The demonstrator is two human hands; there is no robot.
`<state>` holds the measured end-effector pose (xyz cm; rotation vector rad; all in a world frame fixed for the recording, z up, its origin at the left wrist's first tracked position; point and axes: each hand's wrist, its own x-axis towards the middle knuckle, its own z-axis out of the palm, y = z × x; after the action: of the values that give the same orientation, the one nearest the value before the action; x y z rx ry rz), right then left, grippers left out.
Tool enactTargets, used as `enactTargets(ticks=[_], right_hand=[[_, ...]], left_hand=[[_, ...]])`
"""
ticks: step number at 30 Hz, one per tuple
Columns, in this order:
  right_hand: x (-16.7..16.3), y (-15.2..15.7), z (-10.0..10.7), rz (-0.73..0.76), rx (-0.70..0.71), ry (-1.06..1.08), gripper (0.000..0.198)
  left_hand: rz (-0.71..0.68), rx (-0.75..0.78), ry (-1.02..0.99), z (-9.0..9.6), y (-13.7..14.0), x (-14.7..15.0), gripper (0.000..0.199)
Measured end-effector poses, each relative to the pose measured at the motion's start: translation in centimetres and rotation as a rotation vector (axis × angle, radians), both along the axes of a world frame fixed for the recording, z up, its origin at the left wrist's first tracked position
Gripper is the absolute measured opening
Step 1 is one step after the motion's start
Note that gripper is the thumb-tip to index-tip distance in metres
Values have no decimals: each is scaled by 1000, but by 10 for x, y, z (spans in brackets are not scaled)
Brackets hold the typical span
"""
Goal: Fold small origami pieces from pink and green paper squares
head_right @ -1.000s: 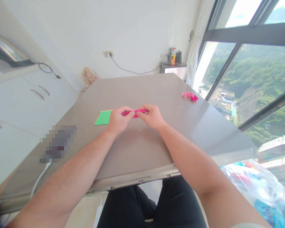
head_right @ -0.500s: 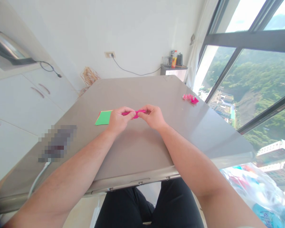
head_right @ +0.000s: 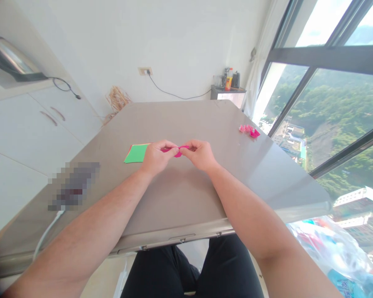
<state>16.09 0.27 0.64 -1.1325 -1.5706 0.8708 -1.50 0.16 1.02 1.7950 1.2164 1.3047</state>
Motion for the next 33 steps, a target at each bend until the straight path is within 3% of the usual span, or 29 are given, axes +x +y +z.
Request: enactTargets(ticks=[6,16,23,33], right_hand=[[2,1,-1,3,12,-14,15],[0,0,-1,-16,50,-14,12],[1,0,0,-18,8,-11,14],[5,1,3,72,-10,-69,21]], left_hand=[[-23,-29,-5,1,0,-1,13],[-4,69,157,5,-3,1,14],[-12,61,155,5,-5,2,15],[13,40,204,3,0,-2,14]])
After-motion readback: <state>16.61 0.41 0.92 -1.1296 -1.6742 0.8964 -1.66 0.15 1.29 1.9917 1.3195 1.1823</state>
